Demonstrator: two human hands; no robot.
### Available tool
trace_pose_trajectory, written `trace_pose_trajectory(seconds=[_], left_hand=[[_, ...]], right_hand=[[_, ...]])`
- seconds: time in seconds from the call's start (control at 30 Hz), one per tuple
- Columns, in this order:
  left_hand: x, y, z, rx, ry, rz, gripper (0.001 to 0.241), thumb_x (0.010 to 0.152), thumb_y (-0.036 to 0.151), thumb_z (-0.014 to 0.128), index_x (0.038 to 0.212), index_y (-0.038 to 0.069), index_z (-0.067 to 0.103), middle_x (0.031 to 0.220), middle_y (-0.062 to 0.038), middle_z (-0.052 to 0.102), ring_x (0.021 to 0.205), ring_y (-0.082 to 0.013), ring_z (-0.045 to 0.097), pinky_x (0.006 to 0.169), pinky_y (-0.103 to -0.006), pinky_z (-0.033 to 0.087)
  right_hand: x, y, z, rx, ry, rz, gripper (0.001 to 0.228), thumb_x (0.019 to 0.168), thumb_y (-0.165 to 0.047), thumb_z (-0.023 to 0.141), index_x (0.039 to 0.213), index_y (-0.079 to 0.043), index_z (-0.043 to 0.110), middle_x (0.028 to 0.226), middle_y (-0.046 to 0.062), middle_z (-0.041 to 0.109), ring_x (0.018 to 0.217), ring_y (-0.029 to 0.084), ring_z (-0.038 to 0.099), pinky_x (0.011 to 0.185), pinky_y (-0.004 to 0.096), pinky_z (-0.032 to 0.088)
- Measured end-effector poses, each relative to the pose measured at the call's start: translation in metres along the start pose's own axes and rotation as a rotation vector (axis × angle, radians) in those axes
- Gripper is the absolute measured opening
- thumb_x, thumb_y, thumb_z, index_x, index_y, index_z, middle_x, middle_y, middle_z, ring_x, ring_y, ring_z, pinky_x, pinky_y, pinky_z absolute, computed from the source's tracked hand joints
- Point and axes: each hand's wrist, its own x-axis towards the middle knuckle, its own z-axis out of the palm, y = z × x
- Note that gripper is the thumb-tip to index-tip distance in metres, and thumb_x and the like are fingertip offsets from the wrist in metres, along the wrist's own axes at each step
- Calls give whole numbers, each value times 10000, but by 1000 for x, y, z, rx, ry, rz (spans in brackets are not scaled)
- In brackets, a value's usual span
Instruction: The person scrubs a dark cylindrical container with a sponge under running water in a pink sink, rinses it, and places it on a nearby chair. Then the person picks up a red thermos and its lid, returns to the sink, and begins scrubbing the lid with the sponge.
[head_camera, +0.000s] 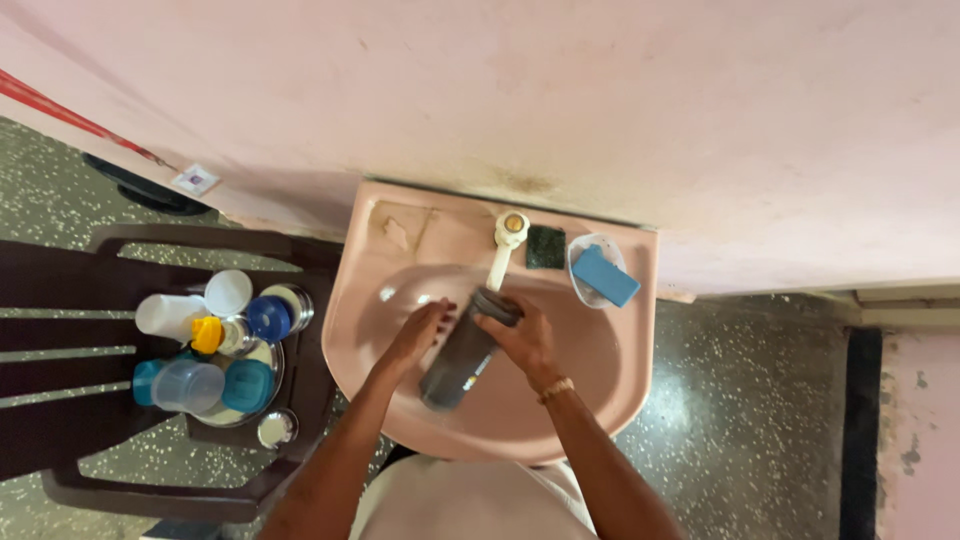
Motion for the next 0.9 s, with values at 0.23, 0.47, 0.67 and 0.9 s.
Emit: trace_pose_trajectory(seconds=[0.23,0.47,0.67,0.9], left_hand=[[-92,55,-23,457,-198,-20,820,750,603,766,1328,39,621,1148,-102,734,1075,-232,713,918,-330,548],[-167,131,-44,827,40,48,872,506,564,910,1249,156,706,1069,-65,800,975,-210,772,869,-347,590],[-199,174,-46,979,221,0,806,557,537,910,1248,199,670,1079,-100,774,1028,-295,743,868,-399,579],[-202,195,-47,1148,309,35,754,560,481,911,1201,183,647,1097,-73,752,1050,-309,709,854,-456,560]], right_hand=[[-34,-12,1,359,-104,229,778,725,-282,829,1365,-59,447,1221,157,585,1052,282,684,756,466,663],[-49,29,-1,547,-414,205,606,913,-291,733,1426,-97,476,1295,134,599,1223,241,612,1027,416,559],[-33,87,-53,244,-216,195,429,960,-293,649,1338,-95,612,1282,97,643,1143,220,664,947,383,604],[-39,91,-90,194,-80,217,315,965,-165,601,1262,-80,663,1162,52,701,1049,176,687,889,340,585]])
